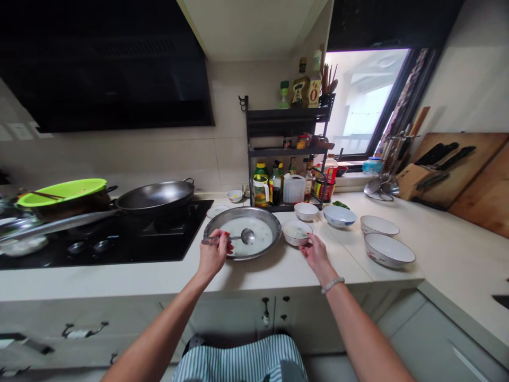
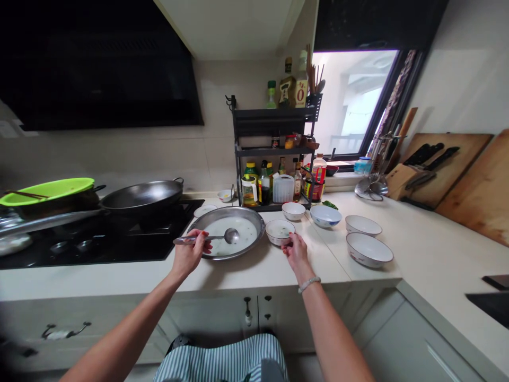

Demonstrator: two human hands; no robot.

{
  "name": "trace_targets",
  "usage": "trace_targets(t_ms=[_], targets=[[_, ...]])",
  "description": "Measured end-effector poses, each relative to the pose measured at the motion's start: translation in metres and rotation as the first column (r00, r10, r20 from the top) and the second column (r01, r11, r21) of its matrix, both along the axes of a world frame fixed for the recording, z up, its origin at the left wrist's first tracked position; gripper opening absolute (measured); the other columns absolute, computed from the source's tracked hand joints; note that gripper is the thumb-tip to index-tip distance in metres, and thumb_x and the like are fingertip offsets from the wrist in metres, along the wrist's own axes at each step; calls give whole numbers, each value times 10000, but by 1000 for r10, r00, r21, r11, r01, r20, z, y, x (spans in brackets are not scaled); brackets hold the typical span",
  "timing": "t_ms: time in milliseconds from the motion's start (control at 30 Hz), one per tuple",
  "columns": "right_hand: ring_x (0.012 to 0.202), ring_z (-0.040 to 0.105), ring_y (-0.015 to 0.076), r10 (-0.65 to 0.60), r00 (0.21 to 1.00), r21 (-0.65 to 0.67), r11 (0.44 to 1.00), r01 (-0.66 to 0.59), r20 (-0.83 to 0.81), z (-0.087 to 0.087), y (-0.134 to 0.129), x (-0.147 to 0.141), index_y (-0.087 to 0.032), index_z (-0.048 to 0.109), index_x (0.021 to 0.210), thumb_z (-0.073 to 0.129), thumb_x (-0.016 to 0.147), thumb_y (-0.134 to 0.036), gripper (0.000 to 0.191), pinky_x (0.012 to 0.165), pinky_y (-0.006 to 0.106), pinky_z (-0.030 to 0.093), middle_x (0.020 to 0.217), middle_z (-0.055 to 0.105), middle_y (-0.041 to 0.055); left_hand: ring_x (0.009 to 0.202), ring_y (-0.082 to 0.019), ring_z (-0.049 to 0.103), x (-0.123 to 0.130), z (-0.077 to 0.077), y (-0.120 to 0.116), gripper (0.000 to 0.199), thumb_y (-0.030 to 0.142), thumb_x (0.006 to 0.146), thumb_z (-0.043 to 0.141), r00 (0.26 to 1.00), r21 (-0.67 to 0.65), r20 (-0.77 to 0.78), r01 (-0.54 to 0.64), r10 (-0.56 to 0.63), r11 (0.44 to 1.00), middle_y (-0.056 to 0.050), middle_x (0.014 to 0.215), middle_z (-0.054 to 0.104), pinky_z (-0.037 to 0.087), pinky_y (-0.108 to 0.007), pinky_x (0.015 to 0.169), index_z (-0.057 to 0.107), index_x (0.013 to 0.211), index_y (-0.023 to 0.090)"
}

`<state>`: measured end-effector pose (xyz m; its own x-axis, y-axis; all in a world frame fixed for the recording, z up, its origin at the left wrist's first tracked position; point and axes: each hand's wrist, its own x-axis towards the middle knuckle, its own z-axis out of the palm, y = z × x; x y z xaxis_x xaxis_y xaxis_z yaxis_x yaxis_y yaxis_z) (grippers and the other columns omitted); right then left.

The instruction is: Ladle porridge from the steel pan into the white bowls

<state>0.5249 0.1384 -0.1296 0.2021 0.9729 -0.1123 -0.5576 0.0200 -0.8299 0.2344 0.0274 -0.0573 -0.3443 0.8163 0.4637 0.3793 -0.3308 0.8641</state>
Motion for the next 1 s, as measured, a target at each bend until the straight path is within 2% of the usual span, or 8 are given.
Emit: trace_targets(t_ms=[233,467,1000], targets=[[393,521,120,-12,1000,-4,1000,12,4,-1,0,0,-224,509,791,680,628,-323,257,336,181,342,509,551,-43,445,-195,659,-5,-4,3,254,428,812,574,991,-80,136,-2,13,997,-30,536,660,562,-285,444,592,783,177],[392,518,118,-3,1000,-1,1000,3,2,-1,1,0,-227,503,798,696,618,-328,282,334,178,337,513,556,-50,482,-214,673,-14,-4,9,247,410,768,580,951,-41,300,-66,76,997,-30,528,651,559,-298,462,589,779,163],[403,511,110,4,1000,5,1000,-4,-2,-1,0,0,-235,488,784,731,619,-343,313,336,177,336,521,532,-62,471,-196,665,-5,4,14,185,311,667,602,839,-87,534,-66,102,994,-32,557,653,563,-298,454,572,727,139]])
